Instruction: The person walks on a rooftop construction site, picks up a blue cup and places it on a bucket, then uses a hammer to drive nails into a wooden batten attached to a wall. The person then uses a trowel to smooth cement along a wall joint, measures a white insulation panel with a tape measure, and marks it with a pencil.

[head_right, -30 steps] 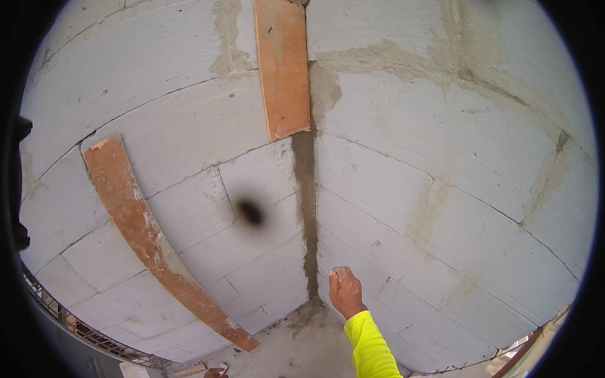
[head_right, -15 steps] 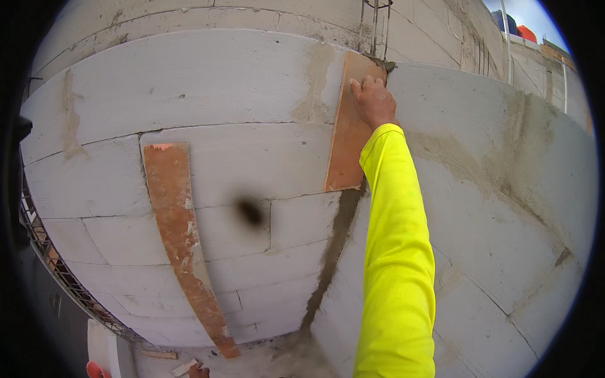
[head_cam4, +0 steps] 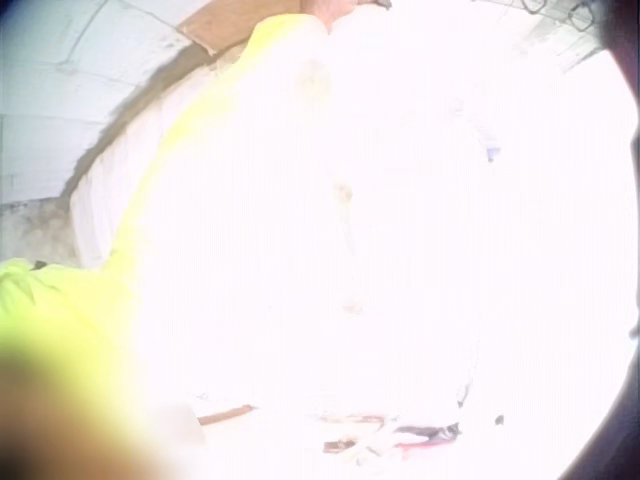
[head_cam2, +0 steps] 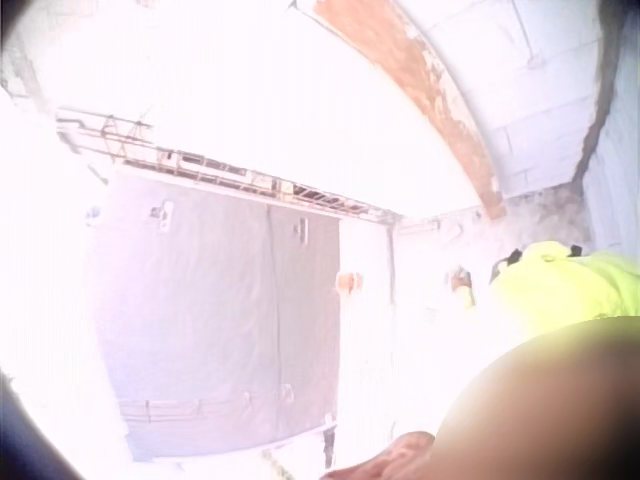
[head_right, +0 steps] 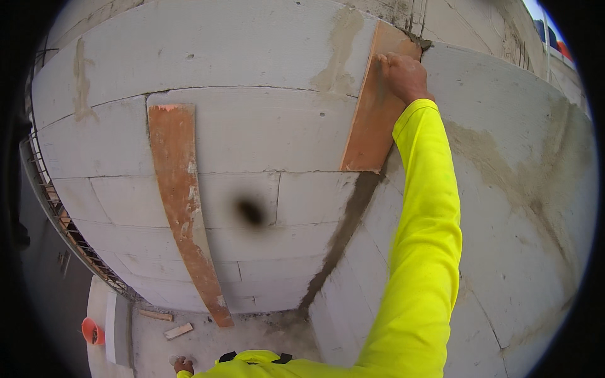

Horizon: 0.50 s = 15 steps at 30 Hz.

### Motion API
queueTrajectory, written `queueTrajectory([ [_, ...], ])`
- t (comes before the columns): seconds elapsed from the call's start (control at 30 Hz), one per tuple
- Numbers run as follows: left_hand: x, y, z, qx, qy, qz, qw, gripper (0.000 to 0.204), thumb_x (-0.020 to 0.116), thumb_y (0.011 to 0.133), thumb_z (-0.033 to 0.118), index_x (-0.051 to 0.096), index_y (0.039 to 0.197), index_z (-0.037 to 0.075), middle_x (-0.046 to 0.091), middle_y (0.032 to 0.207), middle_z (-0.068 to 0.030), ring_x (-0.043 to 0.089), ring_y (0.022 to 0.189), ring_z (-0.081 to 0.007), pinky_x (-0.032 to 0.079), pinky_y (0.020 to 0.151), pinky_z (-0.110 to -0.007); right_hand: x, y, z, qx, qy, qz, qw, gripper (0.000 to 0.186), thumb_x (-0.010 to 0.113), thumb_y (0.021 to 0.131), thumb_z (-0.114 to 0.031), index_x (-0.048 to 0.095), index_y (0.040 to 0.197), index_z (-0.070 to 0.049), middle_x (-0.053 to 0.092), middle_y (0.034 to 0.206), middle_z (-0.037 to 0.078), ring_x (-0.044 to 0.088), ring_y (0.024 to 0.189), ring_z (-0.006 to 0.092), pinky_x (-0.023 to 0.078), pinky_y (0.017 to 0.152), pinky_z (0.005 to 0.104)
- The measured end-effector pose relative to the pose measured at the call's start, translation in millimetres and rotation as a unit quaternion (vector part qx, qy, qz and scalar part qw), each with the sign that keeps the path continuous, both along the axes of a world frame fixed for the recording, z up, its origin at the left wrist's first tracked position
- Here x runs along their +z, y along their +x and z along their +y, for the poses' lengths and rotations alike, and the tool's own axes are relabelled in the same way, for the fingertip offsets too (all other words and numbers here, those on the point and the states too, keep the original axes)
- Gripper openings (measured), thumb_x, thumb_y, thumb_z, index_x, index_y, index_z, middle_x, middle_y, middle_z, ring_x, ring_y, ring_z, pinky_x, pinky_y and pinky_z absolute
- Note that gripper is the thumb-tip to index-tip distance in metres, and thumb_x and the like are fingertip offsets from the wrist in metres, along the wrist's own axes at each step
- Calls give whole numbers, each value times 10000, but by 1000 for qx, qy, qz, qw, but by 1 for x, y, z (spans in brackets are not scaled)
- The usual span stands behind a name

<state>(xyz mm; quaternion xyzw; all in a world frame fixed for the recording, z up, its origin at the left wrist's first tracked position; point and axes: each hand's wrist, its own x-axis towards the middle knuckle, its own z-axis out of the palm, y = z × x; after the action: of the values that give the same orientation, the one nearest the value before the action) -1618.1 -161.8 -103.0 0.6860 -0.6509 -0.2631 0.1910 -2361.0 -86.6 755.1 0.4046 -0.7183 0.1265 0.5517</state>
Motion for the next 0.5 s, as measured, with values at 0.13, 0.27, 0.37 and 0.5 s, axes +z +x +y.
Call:
queueTrajectory([
  [0.13,-13,38,5,47,23,-26,998,390,686,773,230,692,1106,27,668,1077,-218,649,998,-341,521,889,-423,-1,1,-3,40,-31,19,999,392,487,985,-394,701,913,-73,698,907,177,658,885,376,516,780,483],
  [0.27,-35,75,12,62,40,-54,996,406,698,764,233,690,1110,22,665,1094,-225,651,1010,-344,523,896,-423,0,-11,1,40,2,55,998,381,508,980,-392,698,913,-69,694,886,179,658,855,380,515,756,478],
  [0.37,-51,80,5,49,24,-67,996,417,706,758,235,689,1114,18,662,1107,-230,654,1019,-347,525,901,-424,2,-18,2,16,9,54,998,380,505,983,-386,694,903,-66,690,867,183,652,841,390,508,734,489],
  [0.5,-51,51,-21,84,33,27,996,368,692,722,113,690,1059,-35,671,1065,-233,650,1017,-364,523,894,-432,6,-12,0,60,20,48,997,384,507,984,-385,688,909,-55,688,865,187,648,836,396,507,728,493],
])
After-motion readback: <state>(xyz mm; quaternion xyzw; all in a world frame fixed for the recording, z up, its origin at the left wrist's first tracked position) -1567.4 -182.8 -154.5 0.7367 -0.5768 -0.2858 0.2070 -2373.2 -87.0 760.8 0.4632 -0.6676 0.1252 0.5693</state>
